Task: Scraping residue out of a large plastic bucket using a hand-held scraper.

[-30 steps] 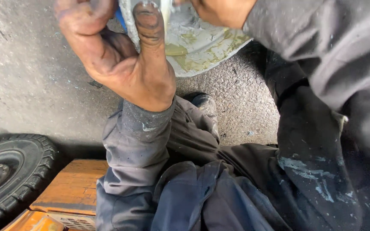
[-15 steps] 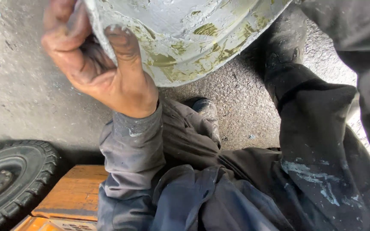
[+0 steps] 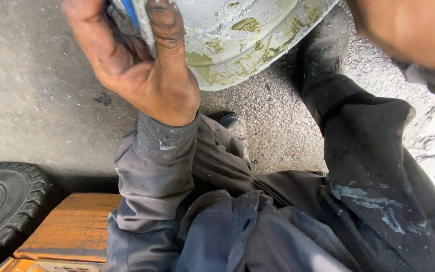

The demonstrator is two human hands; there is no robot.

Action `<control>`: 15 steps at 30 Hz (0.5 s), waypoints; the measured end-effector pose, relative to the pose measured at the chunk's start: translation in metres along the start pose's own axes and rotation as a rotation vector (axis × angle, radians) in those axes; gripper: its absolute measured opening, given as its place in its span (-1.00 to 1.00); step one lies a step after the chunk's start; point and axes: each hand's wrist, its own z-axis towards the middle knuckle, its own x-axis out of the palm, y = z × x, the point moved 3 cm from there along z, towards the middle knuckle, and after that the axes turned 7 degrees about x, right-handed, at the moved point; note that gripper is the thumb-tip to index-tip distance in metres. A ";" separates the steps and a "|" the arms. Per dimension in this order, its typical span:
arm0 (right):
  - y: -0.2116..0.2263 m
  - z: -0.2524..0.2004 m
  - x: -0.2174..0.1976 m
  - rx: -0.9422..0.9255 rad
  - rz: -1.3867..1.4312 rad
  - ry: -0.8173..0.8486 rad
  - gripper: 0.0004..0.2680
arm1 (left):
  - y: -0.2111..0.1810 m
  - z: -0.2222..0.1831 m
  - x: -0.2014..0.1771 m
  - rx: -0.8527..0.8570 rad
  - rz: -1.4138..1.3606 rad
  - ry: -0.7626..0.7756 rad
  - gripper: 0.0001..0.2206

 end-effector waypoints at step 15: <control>0.091 0.059 -0.100 0.107 0.164 0.367 -0.52 | 0.006 -0.009 0.002 0.039 0.035 -0.035 -0.67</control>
